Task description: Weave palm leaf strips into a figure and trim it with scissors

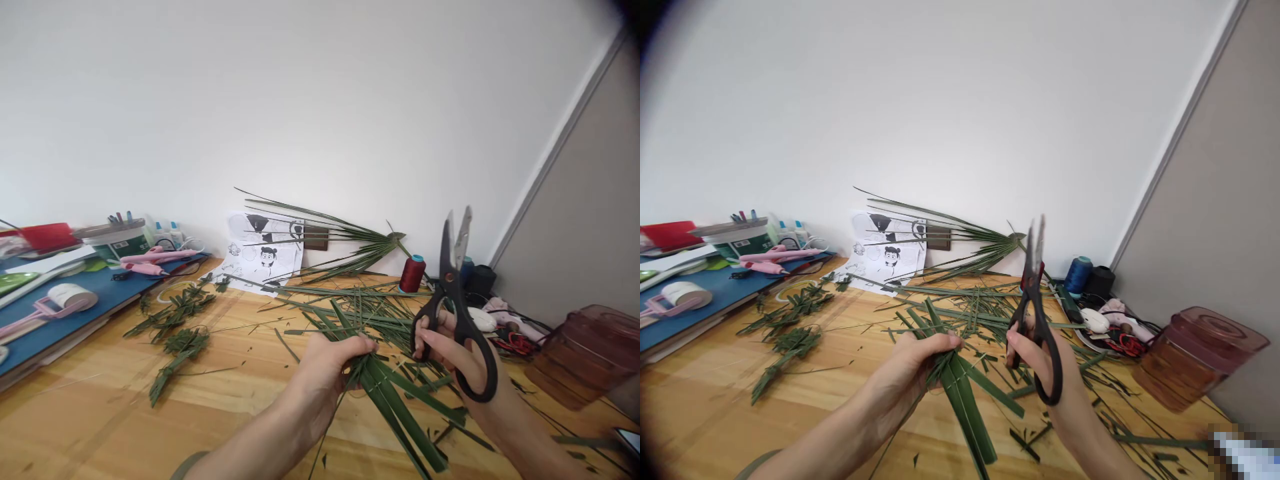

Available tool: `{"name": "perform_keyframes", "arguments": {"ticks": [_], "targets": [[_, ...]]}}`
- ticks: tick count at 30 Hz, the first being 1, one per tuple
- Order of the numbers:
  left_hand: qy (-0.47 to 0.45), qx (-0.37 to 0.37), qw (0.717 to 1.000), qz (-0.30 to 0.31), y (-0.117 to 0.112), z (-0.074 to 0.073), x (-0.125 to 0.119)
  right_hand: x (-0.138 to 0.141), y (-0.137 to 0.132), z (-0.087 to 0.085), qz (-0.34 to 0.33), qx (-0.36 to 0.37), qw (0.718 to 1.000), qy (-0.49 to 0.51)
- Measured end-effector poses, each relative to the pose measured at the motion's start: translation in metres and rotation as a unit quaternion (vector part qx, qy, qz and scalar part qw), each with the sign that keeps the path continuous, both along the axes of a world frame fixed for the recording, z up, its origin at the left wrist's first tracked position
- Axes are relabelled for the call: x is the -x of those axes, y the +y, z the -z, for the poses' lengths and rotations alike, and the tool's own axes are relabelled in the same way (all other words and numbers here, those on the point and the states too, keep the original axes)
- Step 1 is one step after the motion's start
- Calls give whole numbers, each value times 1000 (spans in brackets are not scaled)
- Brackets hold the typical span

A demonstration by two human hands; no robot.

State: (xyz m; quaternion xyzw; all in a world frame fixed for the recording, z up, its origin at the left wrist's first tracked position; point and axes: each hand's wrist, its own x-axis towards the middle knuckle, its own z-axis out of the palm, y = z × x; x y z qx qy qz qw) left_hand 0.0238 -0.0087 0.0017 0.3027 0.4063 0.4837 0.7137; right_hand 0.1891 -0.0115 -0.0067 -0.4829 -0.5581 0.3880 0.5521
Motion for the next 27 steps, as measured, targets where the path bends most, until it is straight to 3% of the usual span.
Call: {"name": "perform_keyframes", "arguments": {"ticks": [4,8,19,23,27], "targets": [[54,-10,998,10,1,2,-4,-1,6,-15,-25,16,994,-103],[71,-15,996,42,1,2,-5,14,3,-25,-42,59,989,-128],[79,4,995,62,-1,0,-7,13,0,-25,-37,43,989,-139],[63,-12,997,50,0,0,-7,6,1,-31,7,14,987,-159],[58,-20,996,61,2,3,-6,-15,9,-37,117,-34,979,-161]]}}
